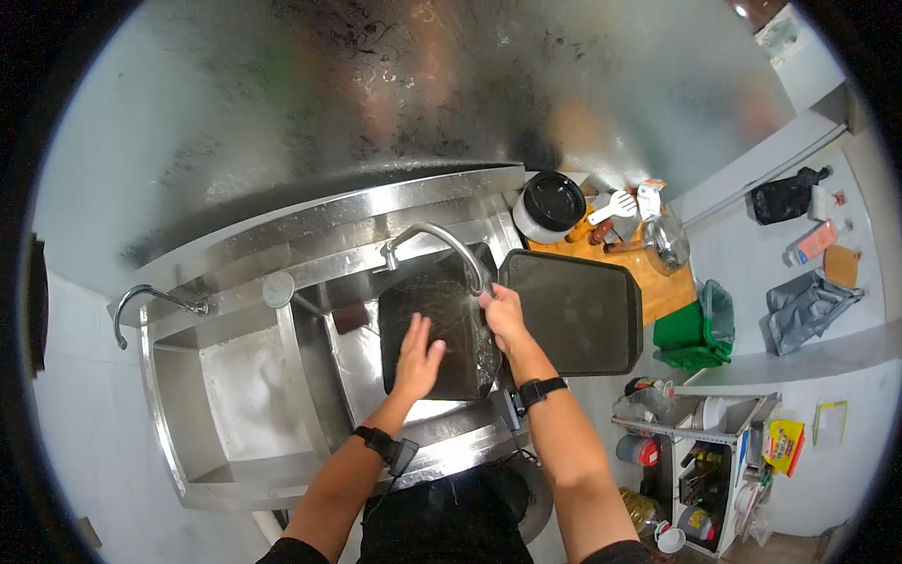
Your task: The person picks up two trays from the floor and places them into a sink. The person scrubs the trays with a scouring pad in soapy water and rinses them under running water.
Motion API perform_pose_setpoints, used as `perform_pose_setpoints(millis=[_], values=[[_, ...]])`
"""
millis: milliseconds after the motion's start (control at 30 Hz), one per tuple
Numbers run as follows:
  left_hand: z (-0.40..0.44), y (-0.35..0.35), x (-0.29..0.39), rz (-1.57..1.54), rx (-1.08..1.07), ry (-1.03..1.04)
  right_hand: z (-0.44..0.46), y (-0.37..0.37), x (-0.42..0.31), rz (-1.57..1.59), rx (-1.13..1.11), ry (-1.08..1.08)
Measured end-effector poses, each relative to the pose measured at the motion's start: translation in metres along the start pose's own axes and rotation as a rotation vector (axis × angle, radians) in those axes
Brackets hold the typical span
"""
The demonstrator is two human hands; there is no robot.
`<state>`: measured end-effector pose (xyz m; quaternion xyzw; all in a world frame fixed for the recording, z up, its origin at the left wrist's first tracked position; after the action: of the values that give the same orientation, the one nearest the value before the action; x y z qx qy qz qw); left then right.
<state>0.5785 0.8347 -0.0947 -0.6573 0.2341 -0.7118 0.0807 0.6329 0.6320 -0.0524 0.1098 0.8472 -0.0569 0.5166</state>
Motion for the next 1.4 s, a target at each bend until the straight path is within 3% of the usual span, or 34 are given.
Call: perform_pose_setpoints(millis=[167,233,333,367,500,600,633,767,967,1067,1200,1233,1333,1367,1400], values=[[-0.027,-0.027,-0.121,0.040,0.238,-0.472,0.022,-0.001,-0.014,-0.210,-0.098,0.011],[-0.044,-0.040,-0.167,0.005,0.328,-0.669,0.031,-0.014,-0.008,-0.103,-0.129,0.012],[-0.056,-0.065,-0.152,-0.399,0.305,-1.026,0.027,-0.035,-0.010,-0.012,-0.113,0.058],[-0.059,-0.053,-0.189,-0.631,0.223,-0.891,0.021,-0.039,-0.014,0.008,-0.107,0.067],[-0.054,-0.049,-0.202,-0.642,0.189,-0.734,0.011,-0.065,-0.014,0.077,-0.093,0.093],[-0.047,-0.045,-0.181,-0.887,0.294,-0.672,-0.006,-0.079,-0.025,0.022,0.020,0.104],[-0.045,-0.049,-0.177,-0.682,0.228,-0.682,-0.010,-0.085,-0.025,-0.017,0.057,0.068],[-0.040,-0.029,-0.174,-1.163,0.151,-0.506,-0.025,-0.121,-0.014,-0.092,0.164,-0.023],[-0.030,-0.035,-0.131,-1.427,0.115,-0.593,-0.047,-0.147,-0.006,0.081,0.224,-0.030],[-0.018,-0.041,-0.117,-1.412,0.027,-0.542,-0.054,-0.150,-0.007,0.154,0.245,-0.034],[-0.006,-0.036,-0.109,-0.997,0.070,-0.679,-0.064,-0.166,0.000,0.137,0.277,-0.010],[-0.008,-0.022,-0.135,-0.816,0.031,-0.675,-0.069,-0.168,0.001,0.114,0.284,-0.004],[-0.004,-0.047,-0.109,-0.612,-0.035,-0.729,-0.079,-0.157,-0.004,0.115,0.324,0.011],[0.002,-0.056,-0.112,-0.352,-0.203,-0.783,-0.082,-0.157,-0.002,0.106,0.320,0.007],[0.007,-0.057,-0.112,-0.460,-0.163,-0.718,-0.086,-0.159,0.000,0.096,0.317,0.006]])
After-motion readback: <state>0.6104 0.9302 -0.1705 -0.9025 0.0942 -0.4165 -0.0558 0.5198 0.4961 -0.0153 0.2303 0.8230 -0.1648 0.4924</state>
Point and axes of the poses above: each hand's wrist, its own z-axis towards the middle knuckle, its own y-axis out of the palm, x = y × z, the point moved 4 cm from there along z, towards the middle knuckle, and after that the axes turned 1 degree about y, right-handed, at the moved point
